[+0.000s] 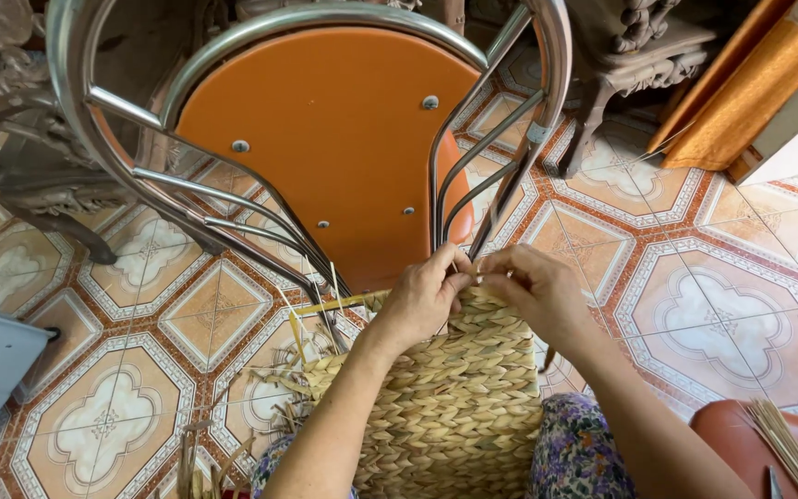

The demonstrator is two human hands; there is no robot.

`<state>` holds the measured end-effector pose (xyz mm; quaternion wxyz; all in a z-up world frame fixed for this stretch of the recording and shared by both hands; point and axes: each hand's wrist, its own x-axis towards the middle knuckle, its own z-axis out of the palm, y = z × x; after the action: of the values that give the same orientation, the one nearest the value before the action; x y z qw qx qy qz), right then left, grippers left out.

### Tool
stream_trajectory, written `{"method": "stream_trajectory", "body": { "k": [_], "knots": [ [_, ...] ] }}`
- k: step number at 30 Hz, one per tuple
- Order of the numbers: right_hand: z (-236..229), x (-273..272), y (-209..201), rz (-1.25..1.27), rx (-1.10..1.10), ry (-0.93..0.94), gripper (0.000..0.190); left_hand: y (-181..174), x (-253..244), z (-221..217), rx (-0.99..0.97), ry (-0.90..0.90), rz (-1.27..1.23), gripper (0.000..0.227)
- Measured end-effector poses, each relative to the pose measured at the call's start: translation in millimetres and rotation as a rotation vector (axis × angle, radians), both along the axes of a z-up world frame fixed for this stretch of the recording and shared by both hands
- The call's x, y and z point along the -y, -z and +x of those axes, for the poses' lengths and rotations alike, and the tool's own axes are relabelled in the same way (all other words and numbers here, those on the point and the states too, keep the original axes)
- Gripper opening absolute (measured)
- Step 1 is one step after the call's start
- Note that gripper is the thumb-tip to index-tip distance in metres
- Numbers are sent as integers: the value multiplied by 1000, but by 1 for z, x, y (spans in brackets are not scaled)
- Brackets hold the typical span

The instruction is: The person is weaving a bag using natural fibers, carefully intertwining the strands and trimming excess material.

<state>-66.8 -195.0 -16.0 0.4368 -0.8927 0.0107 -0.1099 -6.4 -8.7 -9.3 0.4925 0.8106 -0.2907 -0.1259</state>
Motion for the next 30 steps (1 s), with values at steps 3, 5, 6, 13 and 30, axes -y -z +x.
{"method": "stream_trajectory", "body": {
  "k": [3, 5, 6, 13, 30],
  "knots": [
    [-3, -3, 39, 15, 396, -95, 11, 7, 10, 3, 11, -78, 9, 5],
    [-6, -1, 40, 8, 405, -107, 11, 19, 21, 1, 144, -106, 35, 2],
    [-9, 0, 41, 0, 412, -117, 12, 26, 27, -1, 275, -131, 60, 1],
    [-6, 7, 21, -126, 184, 121, 23, 17, 14, 3, 478, -93, 64, 5],
    [0, 18, 45, 298, -37, 236, 12, 14, 7, 47, -238, 169, 73, 21]
  ]
}}
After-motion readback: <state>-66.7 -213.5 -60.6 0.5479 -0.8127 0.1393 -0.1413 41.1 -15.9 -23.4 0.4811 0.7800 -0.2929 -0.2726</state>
